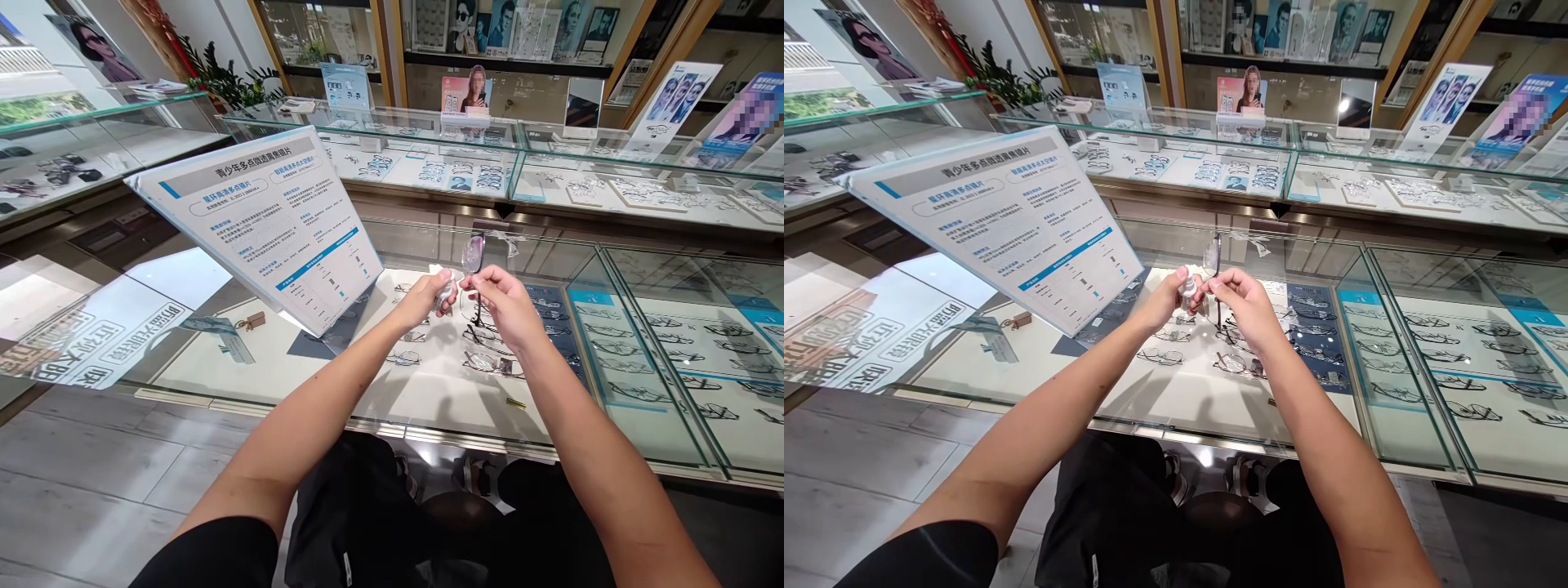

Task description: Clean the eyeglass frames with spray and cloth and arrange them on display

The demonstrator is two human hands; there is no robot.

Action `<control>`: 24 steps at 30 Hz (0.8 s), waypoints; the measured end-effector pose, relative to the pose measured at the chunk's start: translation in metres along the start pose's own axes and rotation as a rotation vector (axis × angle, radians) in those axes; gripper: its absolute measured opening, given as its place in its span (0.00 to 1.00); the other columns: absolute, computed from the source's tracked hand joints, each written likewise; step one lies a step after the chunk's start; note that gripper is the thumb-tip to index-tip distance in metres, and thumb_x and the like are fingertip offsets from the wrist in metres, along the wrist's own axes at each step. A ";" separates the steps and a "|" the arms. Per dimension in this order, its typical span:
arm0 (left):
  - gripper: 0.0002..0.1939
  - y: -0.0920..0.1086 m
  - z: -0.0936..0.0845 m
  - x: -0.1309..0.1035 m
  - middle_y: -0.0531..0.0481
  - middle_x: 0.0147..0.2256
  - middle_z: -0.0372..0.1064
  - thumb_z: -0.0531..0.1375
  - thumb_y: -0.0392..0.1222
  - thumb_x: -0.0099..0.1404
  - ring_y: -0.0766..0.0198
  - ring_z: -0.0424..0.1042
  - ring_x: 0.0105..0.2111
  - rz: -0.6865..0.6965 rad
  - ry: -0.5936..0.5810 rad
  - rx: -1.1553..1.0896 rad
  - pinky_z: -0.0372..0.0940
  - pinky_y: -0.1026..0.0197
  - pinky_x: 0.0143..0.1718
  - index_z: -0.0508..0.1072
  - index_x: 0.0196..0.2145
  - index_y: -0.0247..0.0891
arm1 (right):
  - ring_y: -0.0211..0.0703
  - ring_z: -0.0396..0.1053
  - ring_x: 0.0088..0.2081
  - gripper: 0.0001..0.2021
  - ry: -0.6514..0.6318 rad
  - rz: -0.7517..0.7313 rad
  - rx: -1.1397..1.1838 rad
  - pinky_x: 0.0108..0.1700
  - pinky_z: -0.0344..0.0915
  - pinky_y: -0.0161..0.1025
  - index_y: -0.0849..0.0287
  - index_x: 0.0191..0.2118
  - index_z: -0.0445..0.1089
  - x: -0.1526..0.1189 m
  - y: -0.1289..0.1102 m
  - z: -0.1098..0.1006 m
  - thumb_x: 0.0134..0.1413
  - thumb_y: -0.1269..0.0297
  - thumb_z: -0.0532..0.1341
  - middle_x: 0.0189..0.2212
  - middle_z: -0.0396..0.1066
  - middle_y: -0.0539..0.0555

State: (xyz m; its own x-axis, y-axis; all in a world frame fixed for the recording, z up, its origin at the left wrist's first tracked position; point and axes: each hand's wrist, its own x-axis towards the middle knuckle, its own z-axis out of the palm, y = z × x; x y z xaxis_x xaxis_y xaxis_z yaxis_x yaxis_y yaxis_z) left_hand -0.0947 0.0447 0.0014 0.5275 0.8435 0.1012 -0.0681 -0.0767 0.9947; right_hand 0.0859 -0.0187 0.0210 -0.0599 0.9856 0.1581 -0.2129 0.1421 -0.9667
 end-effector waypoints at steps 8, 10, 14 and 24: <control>0.34 -0.002 0.007 -0.005 0.52 0.22 0.63 0.57 0.73 0.69 0.67 0.62 0.23 0.011 -0.181 0.141 0.58 0.61 0.26 0.68 0.23 0.39 | 0.46 0.75 0.44 0.20 0.134 -0.032 0.035 0.51 0.70 0.45 0.51 0.34 0.74 0.005 0.004 -0.005 0.50 0.43 0.78 0.39 0.81 0.51; 0.34 -0.002 0.007 -0.005 0.52 0.22 0.63 0.58 0.74 0.68 0.67 0.62 0.23 0.002 -0.178 0.125 0.59 0.61 0.26 0.69 0.23 0.38 | 0.46 0.75 0.44 0.20 0.126 -0.036 0.034 0.51 0.70 0.45 0.51 0.34 0.74 0.005 0.004 -0.004 0.51 0.43 0.77 0.39 0.81 0.51; 0.37 0.001 0.001 -0.001 0.52 0.22 0.65 0.58 0.80 0.63 0.65 0.66 0.23 -0.021 -0.080 -0.002 0.66 0.60 0.28 0.71 0.25 0.39 | 0.47 0.75 0.44 0.21 0.133 -0.034 0.037 0.51 0.71 0.45 0.51 0.35 0.73 0.005 0.003 -0.005 0.51 0.42 0.78 0.39 0.81 0.52; 0.41 0.008 -0.025 0.013 0.50 0.22 0.59 0.44 0.83 0.68 0.62 0.66 0.25 0.014 0.259 -0.210 0.69 0.56 0.31 0.65 0.22 0.43 | 0.47 0.76 0.48 0.19 0.151 -0.057 0.014 0.54 0.71 0.46 0.50 0.36 0.72 0.005 0.000 -0.010 0.55 0.44 0.76 0.42 0.81 0.52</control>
State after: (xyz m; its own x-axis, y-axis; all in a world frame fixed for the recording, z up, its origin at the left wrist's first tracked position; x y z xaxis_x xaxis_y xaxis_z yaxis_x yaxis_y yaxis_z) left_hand -0.1098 0.0683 0.0104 0.2945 0.9523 0.0800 -0.2607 -0.0005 0.9654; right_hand 0.0957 -0.0123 0.0199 0.0998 0.9787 0.1797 -0.2259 0.1981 -0.9538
